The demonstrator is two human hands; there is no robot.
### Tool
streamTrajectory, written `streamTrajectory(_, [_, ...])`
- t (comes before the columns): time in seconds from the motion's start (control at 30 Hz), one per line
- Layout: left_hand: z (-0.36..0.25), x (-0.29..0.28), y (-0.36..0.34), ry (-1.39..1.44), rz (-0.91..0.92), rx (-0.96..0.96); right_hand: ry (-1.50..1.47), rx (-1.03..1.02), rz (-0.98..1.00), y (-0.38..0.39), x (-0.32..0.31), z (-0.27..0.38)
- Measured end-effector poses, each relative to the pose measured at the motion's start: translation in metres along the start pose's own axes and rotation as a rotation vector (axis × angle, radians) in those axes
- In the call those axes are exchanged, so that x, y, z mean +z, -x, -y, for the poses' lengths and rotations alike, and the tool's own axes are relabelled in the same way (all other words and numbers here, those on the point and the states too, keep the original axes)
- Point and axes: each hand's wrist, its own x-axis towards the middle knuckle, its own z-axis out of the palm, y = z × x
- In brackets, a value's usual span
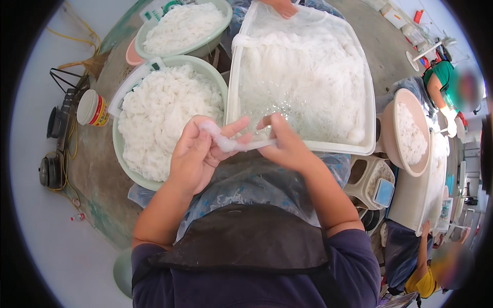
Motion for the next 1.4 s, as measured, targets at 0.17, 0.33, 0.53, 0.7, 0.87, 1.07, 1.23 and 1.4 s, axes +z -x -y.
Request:
streamTrajectory(0.17, [0.020,-0.010,-0.013,-0.336,-0.157,0.069,-0.158,-0.229,0.285,0.005,0.024,0.015])
streamTrajectory(0.33, [0.009,-0.045,-0.019,0.100,0.109,-0.169,0.126,-0.318,0.067,0.007,0.037,-0.011])
streamTrajectory(0.53, [0.006,-0.011,-0.028,-1.696,-0.044,0.384,-0.159,-0.527,0.214,0.007,0.010,0.035])
streamTrajectory(0.7, [0.021,0.007,-0.016,-1.151,0.450,0.488,-1.085,-0.340,0.256,-0.007,-0.006,0.040])
streamTrajectory(0.87, [0.022,-0.013,-0.010,-1.091,-0.076,0.458,-0.819,-0.469,0.021,0.000,0.032,0.007])
streamTrajectory(1.07, [0.027,-0.011,-0.009,-1.039,-0.039,0.290,0.283,-0.340,-0.096,0.000,0.024,0.000])
streamTrajectory(1.23, [0.014,-0.029,-0.014,-0.511,0.136,0.138,0.085,-0.492,-0.007,-0.009,0.038,0.007])
streamTrajectory(1.4, [0.012,-0.026,-0.014,-1.726,0.333,0.494,0.588,-0.346,0.194,-0.009,0.018,0.004])
